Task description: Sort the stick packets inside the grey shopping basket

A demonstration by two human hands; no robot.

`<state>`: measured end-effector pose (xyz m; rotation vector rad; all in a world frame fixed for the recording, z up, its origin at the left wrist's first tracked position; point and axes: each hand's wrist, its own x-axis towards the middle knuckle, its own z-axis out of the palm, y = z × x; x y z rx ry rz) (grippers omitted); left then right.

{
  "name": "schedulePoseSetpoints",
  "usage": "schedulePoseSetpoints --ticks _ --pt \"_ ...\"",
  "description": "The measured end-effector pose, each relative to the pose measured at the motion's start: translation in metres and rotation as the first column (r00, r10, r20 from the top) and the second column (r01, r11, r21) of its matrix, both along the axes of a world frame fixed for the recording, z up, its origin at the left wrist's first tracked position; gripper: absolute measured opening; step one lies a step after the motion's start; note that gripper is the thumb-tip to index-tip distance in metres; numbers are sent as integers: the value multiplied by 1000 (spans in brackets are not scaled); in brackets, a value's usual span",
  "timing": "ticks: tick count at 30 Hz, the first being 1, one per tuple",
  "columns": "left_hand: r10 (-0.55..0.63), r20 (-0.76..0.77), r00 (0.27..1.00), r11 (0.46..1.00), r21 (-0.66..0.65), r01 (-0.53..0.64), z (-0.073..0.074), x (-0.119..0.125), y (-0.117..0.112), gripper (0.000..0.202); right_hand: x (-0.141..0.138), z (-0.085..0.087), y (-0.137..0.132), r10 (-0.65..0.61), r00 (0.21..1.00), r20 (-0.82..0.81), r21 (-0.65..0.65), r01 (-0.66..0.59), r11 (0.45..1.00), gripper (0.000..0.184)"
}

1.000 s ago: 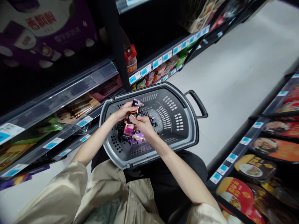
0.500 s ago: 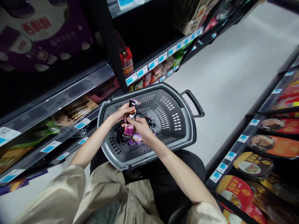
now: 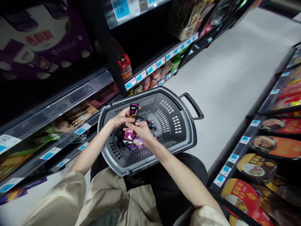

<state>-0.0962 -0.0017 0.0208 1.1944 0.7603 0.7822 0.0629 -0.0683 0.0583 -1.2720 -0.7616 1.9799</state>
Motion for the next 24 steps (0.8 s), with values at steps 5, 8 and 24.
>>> schedulePoseSetpoints --ticks 5,8,24 --pt "5 -31 999 999 -35 -6 -1 0 0 85 -2 3 2 -3 1000 3 -27 3 1000 35" --pt "4 -50 999 996 -84 -8 3 0 -2 85 -3 7 3 10 1000 8 -56 -10 998 26" --pt "141 83 987 955 -274 -113 -7 5 4 62 -3 3 3 -18 999 27 -14 18 1000 42"
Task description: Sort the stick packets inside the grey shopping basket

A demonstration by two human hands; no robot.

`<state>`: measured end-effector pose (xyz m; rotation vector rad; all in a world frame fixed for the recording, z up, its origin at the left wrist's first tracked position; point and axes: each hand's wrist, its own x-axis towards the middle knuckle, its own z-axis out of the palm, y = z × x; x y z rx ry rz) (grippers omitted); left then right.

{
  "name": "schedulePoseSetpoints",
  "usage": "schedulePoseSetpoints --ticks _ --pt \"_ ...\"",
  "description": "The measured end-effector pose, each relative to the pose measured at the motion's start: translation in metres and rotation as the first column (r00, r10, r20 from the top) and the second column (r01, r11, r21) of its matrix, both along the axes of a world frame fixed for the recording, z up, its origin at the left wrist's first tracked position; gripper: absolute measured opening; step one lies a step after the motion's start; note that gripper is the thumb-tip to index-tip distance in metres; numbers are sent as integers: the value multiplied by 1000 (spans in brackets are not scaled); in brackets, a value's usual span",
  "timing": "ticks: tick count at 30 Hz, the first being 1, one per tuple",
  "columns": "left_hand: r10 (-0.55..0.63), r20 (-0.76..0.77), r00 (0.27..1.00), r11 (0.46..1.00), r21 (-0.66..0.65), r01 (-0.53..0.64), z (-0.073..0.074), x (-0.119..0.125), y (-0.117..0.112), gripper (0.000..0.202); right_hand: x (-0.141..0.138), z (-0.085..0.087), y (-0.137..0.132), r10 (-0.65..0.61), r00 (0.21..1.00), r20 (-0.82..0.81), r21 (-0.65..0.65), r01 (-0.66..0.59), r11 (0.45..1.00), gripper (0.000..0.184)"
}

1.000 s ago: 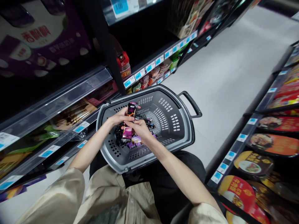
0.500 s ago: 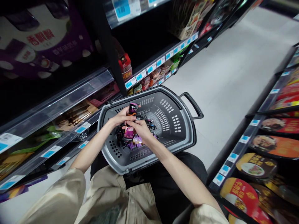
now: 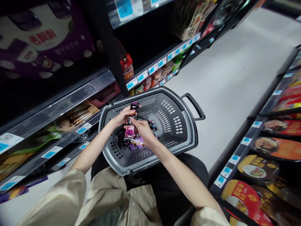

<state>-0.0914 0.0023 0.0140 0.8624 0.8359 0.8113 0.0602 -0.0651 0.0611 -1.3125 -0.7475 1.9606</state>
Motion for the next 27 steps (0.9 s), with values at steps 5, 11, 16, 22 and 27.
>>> schedulePoseSetpoints --ticks 5,11,16,22,27 --pt "0 39 999 999 52 -2 -1 1 1 61 1 4 -1 -4 1000 -10 9 4 1000 39" --pt "-31 -24 999 999 43 32 -1 1 -1 58 1 6 2 -21 999 29 -26 22 999 34" --pt "-53 -70 996 996 64 58 0 0 -2 59 0 3 2 -32 999 41 -40 33 999 35" --pt "-41 -106 993 995 91 51 -3 1 0 63 2 -6 0 -32 999 37 27 31 999 39" --pt "71 -175 982 985 167 -41 -8 2 3 60 6 -20 4 -58 998 36 64 56 996 42"
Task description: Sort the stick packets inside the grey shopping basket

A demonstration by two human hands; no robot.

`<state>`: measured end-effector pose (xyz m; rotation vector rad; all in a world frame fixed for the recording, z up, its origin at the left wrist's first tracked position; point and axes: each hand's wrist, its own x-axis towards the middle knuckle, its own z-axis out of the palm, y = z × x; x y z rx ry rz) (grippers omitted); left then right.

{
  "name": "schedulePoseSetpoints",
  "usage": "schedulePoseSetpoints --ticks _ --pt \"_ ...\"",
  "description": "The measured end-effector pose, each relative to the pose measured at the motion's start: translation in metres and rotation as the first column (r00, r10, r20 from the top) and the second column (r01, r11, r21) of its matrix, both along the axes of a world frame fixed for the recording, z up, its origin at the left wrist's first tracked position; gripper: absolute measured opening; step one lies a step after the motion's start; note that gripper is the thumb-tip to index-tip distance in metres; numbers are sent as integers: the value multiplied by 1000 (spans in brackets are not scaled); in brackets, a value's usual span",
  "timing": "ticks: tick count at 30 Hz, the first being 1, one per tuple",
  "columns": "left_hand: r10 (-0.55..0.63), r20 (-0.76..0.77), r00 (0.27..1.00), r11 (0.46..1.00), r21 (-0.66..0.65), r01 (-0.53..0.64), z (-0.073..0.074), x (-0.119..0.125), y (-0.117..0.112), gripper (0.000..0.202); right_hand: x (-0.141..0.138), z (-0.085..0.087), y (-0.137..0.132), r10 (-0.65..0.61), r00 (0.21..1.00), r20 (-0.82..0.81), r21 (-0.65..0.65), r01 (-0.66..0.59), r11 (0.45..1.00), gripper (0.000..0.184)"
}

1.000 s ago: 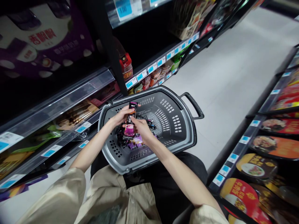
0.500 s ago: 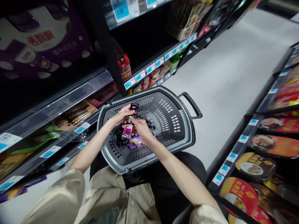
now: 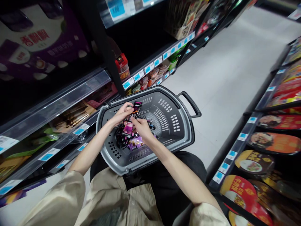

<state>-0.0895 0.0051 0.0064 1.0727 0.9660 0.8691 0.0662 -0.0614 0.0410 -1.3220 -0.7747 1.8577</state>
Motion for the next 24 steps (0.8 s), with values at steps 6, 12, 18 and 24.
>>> schedulePoseSetpoints --ticks 6,12,18,24 --pt "-13 -169 986 945 319 67 5 -4 -2 36 9 -9 19 -45 995 93 188 27 982 35" --pt "-17 -254 967 959 270 88 5 -5 -1 49 18 -10 30 3 995 97 204 -23 979 44" --pt "22 -111 994 997 76 -13 0 -7 3 64 19 -10 32 -152 975 159 259 108 960 45" --pt "95 -52 994 993 -68 -98 1 -8 2 64 15 3 31 -222 970 99 120 210 970 30"
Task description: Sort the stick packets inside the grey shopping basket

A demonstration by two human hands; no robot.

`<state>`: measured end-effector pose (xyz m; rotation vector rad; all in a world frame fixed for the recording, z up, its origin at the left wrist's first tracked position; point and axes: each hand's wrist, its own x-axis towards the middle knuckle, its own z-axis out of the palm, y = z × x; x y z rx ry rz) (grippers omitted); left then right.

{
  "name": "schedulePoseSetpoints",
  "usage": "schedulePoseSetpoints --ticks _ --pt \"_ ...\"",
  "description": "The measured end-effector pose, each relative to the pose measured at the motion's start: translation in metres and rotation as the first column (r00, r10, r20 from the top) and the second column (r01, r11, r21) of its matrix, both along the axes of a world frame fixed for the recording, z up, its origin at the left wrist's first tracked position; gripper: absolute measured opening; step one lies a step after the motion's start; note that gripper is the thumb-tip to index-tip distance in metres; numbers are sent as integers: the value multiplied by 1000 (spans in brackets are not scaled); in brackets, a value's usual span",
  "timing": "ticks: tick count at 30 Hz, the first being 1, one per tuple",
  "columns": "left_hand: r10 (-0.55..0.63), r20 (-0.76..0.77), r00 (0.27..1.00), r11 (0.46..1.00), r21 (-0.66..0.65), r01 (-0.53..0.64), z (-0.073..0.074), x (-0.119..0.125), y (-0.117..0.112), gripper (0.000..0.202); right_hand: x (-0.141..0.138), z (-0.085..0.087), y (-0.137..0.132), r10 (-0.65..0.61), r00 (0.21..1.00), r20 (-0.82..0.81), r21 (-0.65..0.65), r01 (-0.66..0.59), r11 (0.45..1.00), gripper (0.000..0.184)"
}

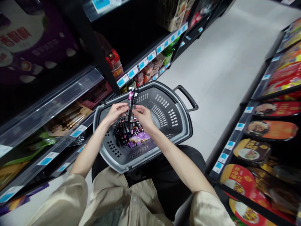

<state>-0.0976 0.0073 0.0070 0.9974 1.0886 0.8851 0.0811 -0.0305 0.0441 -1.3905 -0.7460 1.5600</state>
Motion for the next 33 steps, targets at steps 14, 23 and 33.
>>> schedulePoseSetpoints --ticks 14,23,33 --pt "-266 146 953 963 91 255 22 -10 0 37 -14 11 -29 235 916 -324 -109 -283 953 36" --pt "-529 57 846 842 162 515 28 -20 -2 49 -29 1 -53 366 918 -152 -37 -375 926 37" --pt "-590 136 796 808 82 584 32 -17 -5 50 -37 -10 -58 323 901 -291 -101 -364 926 34"
